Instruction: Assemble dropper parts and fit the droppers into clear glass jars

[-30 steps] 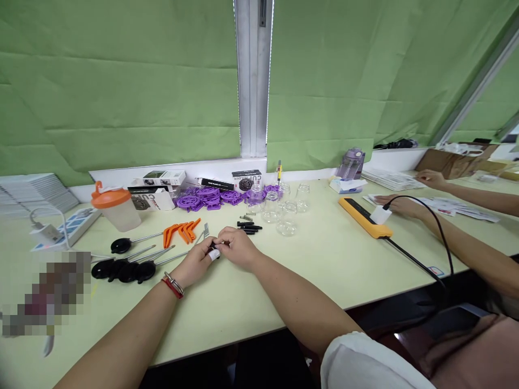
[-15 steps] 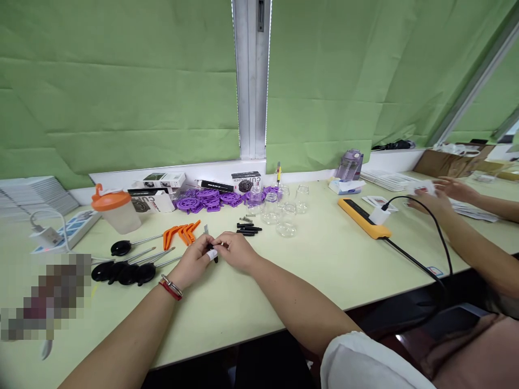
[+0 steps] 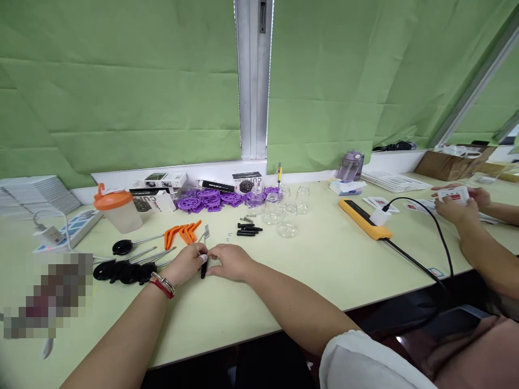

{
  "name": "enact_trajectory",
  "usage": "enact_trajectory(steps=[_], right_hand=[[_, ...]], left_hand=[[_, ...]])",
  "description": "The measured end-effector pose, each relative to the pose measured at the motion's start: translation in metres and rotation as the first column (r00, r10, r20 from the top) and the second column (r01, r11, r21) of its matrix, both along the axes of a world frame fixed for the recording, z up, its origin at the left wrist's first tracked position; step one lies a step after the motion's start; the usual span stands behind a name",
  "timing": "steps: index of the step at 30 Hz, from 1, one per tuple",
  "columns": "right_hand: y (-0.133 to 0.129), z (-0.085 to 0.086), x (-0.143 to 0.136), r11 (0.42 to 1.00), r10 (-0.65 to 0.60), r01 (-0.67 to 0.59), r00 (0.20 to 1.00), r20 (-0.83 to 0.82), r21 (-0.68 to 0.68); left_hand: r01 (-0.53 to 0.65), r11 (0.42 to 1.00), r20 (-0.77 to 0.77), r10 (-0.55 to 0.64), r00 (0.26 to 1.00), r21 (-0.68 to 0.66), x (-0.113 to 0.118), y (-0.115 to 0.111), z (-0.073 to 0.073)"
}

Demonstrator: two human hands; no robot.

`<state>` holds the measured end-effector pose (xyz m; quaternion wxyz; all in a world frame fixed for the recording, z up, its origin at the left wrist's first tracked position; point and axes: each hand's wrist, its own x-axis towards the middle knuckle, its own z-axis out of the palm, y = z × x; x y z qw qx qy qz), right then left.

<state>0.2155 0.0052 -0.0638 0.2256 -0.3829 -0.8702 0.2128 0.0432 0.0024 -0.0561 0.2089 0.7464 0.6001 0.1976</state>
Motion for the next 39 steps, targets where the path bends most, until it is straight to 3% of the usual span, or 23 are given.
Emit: enact_trajectory(steps=[5,11,14,17,19,21,24,30,39], right_hand=[[0.001,0.0,0.001,1.0,0.026,-0.027,0.999,0.037,0.007],[0.012,-0.004,0.009,0.999,-0.032,0.032,0.999,-0.031,-0.025],[0.027,-0.005,0.021,0.988,-0.155,0.156,0.984,-0.091,0.001],[0.046,0.0,0.041,0.931,-0.354,0.362,0.925,-0.139,0.04],[0.06,0.006,0.055,0.876,-0.468,0.475,0.879,-0.091,0.08],[0.073,0.013,0.066,0.853,-0.518,0.512,0.854,0.041,0.102],[0.09,0.02,0.074,0.867,-0.498,0.492,0.841,0.211,0.085],[0.118,0.023,0.069,0.889,-0.442,0.455,0.83,0.341,0.046],[0.128,0.024,0.069,0.907,-0.39,0.421,0.843,0.371,-0.003]], left_hand=[[-0.02,1.0,-0.081,0.019,0.997,-0.013,-0.011,0.001,-0.001],[-0.044,0.999,-0.112,0.046,0.993,0.019,-0.013,-0.002,0.0],[-0.051,0.998,-0.075,0.053,0.996,0.03,-0.013,-0.002,-0.002],[-0.074,0.997,-0.026,0.075,0.997,0.035,-0.015,0.0,-0.003],[-0.091,0.994,0.002,0.091,0.996,0.053,-0.015,0.001,-0.003],[-0.109,0.99,0.027,0.107,0.994,0.089,-0.014,0.0,0.0],[-0.146,0.98,0.066,0.138,0.988,0.135,-0.01,-0.001,0.005],[-0.174,0.97,0.12,0.155,0.981,0.171,-0.006,-0.002,0.007],[-0.147,0.971,0.098,0.13,0.987,0.188,-0.003,-0.001,0.006]])
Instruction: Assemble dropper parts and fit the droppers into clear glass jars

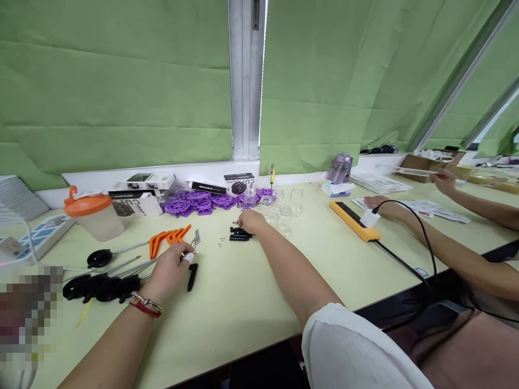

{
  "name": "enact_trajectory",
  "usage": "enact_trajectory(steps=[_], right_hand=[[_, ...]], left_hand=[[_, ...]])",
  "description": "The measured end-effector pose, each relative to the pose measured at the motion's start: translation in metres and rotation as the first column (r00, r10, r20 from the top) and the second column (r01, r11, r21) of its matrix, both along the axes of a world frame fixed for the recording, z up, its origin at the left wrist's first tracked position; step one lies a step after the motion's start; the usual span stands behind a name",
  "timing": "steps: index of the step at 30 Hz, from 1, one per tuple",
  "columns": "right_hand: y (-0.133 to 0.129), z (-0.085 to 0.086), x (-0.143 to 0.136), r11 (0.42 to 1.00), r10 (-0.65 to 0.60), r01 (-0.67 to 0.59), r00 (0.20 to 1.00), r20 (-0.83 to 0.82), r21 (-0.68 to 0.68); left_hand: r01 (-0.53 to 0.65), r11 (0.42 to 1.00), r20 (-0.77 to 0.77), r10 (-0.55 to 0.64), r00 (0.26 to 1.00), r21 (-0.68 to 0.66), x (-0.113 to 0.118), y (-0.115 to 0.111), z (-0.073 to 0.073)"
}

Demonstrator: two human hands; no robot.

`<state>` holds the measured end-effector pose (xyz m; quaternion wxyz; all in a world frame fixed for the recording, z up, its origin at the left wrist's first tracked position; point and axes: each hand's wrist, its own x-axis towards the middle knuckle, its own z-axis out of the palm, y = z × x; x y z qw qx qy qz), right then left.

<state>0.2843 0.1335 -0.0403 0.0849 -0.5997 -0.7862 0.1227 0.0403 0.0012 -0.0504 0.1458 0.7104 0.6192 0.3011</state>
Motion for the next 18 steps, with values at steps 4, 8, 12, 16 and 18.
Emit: enact_trajectory(steps=[4,8,12,16,18], right_hand=[[-0.002,-0.003,0.008,1.0,0.011,-0.011,0.999,-0.037,0.003],[-0.003,-0.007,0.011,1.0,-0.003,0.003,0.999,-0.036,0.014],[0.001,-0.01,0.008,1.0,-0.01,0.01,1.0,-0.023,0.005],[0.007,-0.012,0.005,1.0,-0.013,0.013,1.0,-0.013,-0.026],[0.008,-0.013,0.004,0.999,-0.013,0.013,1.0,-0.014,-0.035]], left_hand=[[0.003,1.0,-0.016,-0.003,1.0,0.015,0.002,0.001,-0.001],[0.012,1.0,-0.032,-0.012,0.999,0.008,0.002,0.001,-0.001],[0.004,1.0,-0.031,-0.004,1.0,0.0,0.001,0.0,-0.001],[0.006,1.0,-0.02,-0.005,1.0,0.011,0.0,0.001,-0.002],[0.011,1.0,-0.019,-0.011,1.0,0.016,0.0,0.001,-0.002]])
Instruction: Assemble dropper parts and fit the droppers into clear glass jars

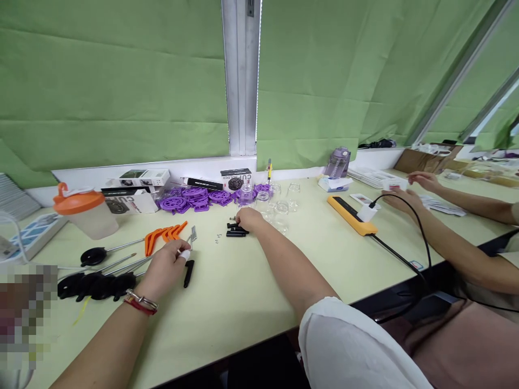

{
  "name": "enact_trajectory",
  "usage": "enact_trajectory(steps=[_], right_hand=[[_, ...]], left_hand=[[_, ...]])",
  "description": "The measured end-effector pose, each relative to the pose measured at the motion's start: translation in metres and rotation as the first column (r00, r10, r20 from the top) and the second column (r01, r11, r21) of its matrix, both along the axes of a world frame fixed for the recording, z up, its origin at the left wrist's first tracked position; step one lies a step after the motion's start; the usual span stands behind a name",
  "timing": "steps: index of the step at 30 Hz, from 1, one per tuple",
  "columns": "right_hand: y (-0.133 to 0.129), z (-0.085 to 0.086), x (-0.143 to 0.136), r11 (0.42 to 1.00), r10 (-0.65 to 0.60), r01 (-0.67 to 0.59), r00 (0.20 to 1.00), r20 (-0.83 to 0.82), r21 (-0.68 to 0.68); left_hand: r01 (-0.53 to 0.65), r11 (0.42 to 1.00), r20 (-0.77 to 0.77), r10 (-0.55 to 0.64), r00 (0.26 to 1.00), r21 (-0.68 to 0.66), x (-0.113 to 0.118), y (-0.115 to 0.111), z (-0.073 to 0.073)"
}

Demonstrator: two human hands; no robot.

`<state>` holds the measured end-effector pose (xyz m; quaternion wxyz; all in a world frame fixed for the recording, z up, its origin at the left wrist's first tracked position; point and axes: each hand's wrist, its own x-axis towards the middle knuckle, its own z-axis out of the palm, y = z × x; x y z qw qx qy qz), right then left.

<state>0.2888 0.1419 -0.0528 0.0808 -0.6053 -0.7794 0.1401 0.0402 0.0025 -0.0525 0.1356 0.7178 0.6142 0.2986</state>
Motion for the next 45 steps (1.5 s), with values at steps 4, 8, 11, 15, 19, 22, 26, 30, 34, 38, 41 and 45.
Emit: enact_trajectory(steps=[4,8,11,15,19,22,26,30,34,38,41,45], right_hand=[[-0.001,-0.002,-0.001,1.0,-0.017,0.017,0.999,-0.027,-0.018],[-0.004,-0.002,-0.001,0.998,-0.049,0.046,0.995,-0.089,-0.033],[-0.007,0.002,0.0,0.998,-0.066,0.061,0.986,-0.155,-0.036],[-0.013,0.011,0.003,0.998,-0.063,0.056,0.957,-0.284,-0.033],[-0.028,0.019,-0.001,0.999,-0.038,0.023,0.909,-0.415,-0.04],[-0.047,0.018,-0.011,0.986,-0.045,-0.064,0.78,-0.624,-0.152],[-0.076,0.012,-0.03,0.86,-0.036,-0.373,0.636,-0.771,-0.348],[-0.095,0.003,-0.045,0.744,-0.024,-0.545,0.555,-0.831,-0.386],[-0.089,0.004,-0.043,0.752,0.082,-0.557,0.61,-0.788,-0.354],[-0.06,0.016,-0.025,0.98,0.136,-0.194,0.828,-0.544,-0.05],[-0.034,0.021,-0.014,0.996,-0.006,0.025,0.974,-0.228,0.08],[-0.015,0.019,-0.013,0.998,-0.031,0.038,0.991,-0.13,0.058]], left_hand=[[0.003,1.0,0.0,-0.003,1.0,-0.007,0.001,0.0,0.0],[-0.003,1.0,-0.014,0.002,1.0,-0.021,0.002,-0.001,0.001],[-0.002,1.0,-0.001,0.002,1.0,-0.029,0.002,-0.002,0.002],[-0.005,0.999,0.023,0.006,1.0,-0.041,0.002,-0.002,0.002],[-0.011,0.999,0.068,0.014,0.998,-0.042,0.003,-0.001,0.0],[0.019,1.0,0.153,-0.016,0.988,-0.02,0.004,-0.002,-0.002],[0.17,0.984,0.29,-0.177,0.941,0.051,0.008,-0.005,-0.001],[0.27,0.962,0.348,-0.268,0.898,0.044,0.011,-0.008,0.003],[0.31,0.951,0.386,-0.276,0.88,-0.027,0.013,-0.012,0.008],[0.348,0.933,0.346,-0.3,0.889,-0.086,0.016,-0.016,0.01],[0.344,0.932,0.251,-0.308,0.918,-0.113,0.018,-0.018,0.01],[0.327,0.935,0.156,-0.306,0.939,-0.136,0.017,-0.018,0.008]])
